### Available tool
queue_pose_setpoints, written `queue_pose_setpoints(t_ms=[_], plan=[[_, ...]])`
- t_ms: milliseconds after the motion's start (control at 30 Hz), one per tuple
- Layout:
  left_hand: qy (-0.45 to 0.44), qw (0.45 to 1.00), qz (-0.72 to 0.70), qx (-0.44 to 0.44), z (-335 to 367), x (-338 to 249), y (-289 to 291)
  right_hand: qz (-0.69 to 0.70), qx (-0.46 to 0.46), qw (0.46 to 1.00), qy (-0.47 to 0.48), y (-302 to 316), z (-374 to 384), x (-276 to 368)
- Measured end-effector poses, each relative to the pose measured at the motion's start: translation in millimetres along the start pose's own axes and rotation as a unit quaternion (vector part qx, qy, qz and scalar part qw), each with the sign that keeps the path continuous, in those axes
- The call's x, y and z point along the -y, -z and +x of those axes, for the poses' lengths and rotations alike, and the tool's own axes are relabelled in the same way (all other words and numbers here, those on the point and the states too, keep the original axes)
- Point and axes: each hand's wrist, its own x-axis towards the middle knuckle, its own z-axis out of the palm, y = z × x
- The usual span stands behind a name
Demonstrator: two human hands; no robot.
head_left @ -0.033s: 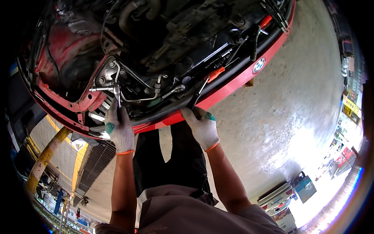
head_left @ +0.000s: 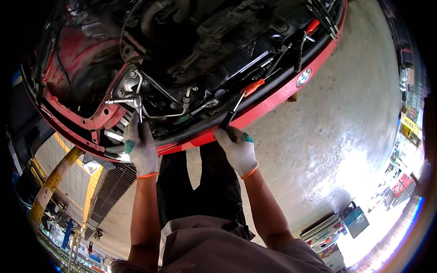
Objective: The person works on a red BMW's engine bay, using a ratchet and wrench to tighten bolts on the engine block. They retrieve tools from a toolbox and place them on the car's front edge, then continue adjusting components within the engine compartment.
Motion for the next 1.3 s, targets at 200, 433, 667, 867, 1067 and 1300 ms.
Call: queue_pose_setpoints(t_ms=[200,433,667,867,1067,1300], plan=[[-0.048,0.995,0.074,-0.042,18,2,-10,-0.008,0.002,0.999,0.036,10,-20,-11],[-0.05,0.993,0.049,-0.099,25,34,-17,-0.046,0.04,0.998,-0.007,22,-35,-10],[-0.006,0.997,0.044,-0.061,25,23,-24,-0.037,0.04,0.998,0.016,21,-47,-9],[0.055,0.993,-0.102,-0.02,21,32,-21,-0.031,0.036,0.998,0.042,17,-54,-6],[-0.028,0.998,-0.019,-0.055,2,-38,3,-0.066,0.049,0.996,0.045,25,-55,4],[0.147,0.811,-0.412,0.389,-66,-117,-12,-0.089,0.089,0.982,0.143,13,-58,25]])
